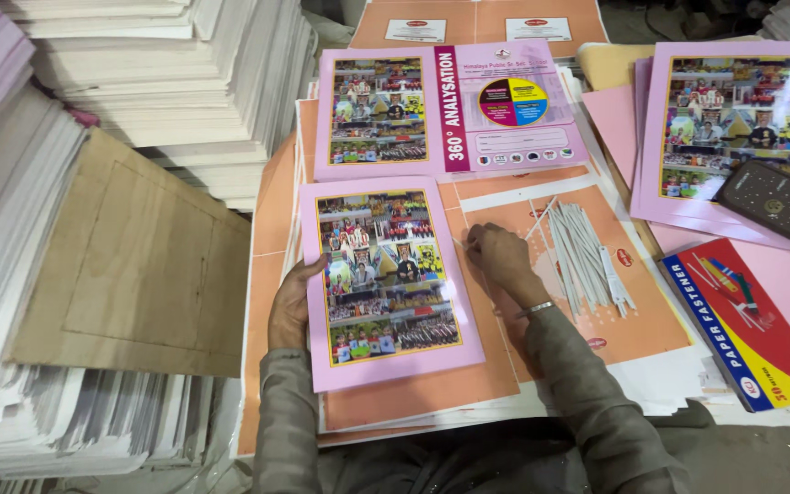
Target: The person assembles pink folders by inserting white plastic fasteners into the spine slots. They open the folders, align the fasteners, and press them into place, repeating this process for multiple units.
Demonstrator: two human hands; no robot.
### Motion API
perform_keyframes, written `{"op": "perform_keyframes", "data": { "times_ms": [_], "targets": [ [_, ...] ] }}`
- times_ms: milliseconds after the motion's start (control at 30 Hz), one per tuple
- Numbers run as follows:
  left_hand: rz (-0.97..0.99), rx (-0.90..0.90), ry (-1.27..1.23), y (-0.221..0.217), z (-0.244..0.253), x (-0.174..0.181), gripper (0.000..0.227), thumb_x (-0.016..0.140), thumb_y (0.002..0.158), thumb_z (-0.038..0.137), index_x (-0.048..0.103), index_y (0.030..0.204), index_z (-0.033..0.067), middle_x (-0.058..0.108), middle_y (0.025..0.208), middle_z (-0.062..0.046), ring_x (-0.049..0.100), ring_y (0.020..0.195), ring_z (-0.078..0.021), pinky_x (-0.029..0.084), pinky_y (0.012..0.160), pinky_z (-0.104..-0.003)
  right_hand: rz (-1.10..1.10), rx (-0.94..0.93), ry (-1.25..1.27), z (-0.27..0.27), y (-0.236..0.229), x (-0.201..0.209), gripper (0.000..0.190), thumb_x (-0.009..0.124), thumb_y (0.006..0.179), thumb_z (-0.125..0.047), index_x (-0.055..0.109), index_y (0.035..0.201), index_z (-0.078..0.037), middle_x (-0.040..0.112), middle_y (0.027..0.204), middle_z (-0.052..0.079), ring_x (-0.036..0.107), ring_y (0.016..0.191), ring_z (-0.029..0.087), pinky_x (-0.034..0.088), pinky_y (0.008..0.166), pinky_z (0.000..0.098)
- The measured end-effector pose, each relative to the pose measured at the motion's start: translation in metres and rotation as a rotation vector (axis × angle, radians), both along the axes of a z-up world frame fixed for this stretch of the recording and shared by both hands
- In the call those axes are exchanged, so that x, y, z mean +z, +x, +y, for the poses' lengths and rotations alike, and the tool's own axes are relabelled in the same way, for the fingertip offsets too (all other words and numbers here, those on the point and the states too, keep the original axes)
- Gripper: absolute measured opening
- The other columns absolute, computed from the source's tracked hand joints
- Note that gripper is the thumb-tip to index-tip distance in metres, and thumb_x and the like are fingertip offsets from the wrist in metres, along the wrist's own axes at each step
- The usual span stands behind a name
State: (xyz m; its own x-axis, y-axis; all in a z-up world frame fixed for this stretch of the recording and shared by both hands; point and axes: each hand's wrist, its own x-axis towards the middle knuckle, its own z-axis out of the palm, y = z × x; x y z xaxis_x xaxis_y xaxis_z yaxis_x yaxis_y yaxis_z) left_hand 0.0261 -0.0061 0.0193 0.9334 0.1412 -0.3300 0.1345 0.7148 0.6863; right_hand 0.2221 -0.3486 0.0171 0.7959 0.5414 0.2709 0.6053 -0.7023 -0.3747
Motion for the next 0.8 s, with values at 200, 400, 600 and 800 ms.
{"op": "perform_keyframes", "data": {
  "times_ms": [200, 400, 600, 800],
  "targets": [
    [-0.075, 0.015, -0.106, -0.004, -0.032, 0.034, 0.039, 0.072, 0.096, 0.023, 0.065, 0.125, -0.0024, 0.076, 0.103, -0.016, 0.076, 0.081, -0.0219, 0.064, 0.07, -0.036, -0.024, -0.103, -0.087, 0.01, 0.002, 0.002, 0.014, 0.074, 0.082, -0.028, 0.073, 0.079, -0.014, 0.072, 0.087, 0.009, 0.071, 0.079, 0.034, 0.056, 0.071, 0.0487],
    [-0.029, 0.065, -0.119, -0.006, -0.04, 0.045, 0.04, 0.072, 0.095, 0.031, 0.067, 0.121, 0.0008, 0.077, 0.098, -0.015, 0.076, 0.075, -0.0217, 0.063, 0.064, -0.036, 0.118, -0.103, -0.262, 0.016, 0.016, 0.011, 0.014, 0.075, 0.077, -0.026, 0.079, 0.084, -0.015, 0.076, 0.089, 0.012, 0.074, 0.085, 0.033, 0.058, 0.075, 0.0457],
    [-0.016, 0.087, -0.225, 0.001, -0.03, 0.031, 0.044, 0.069, 0.095, 0.031, 0.064, 0.125, -0.001, 0.076, 0.105, -0.017, 0.077, 0.086, -0.025, 0.065, 0.074, -0.04, 0.32, -0.003, -0.283, 0.016, 0.019, 0.032, 0.023, 0.077, 0.073, -0.034, 0.081, 0.086, -0.015, 0.076, 0.087, 0.012, 0.073, 0.086, 0.031, 0.057, 0.08, 0.0456],
    [-0.103, 0.067, -0.205, 0.002, -0.025, 0.013, 0.044, 0.069, 0.098, 0.03, 0.064, 0.127, -0.0026, 0.076, 0.108, -0.018, 0.076, 0.089, -0.0268, 0.063, 0.077, -0.042, 0.431, -0.082, 0.272, -0.025, -0.001, 0.04, 0.027, 0.064, 0.084, -0.025, 0.069, 0.107, -0.011, 0.077, 0.085, 0.01, 0.079, 0.079, 0.028, 0.062, 0.075, 0.0423]
  ]
}}
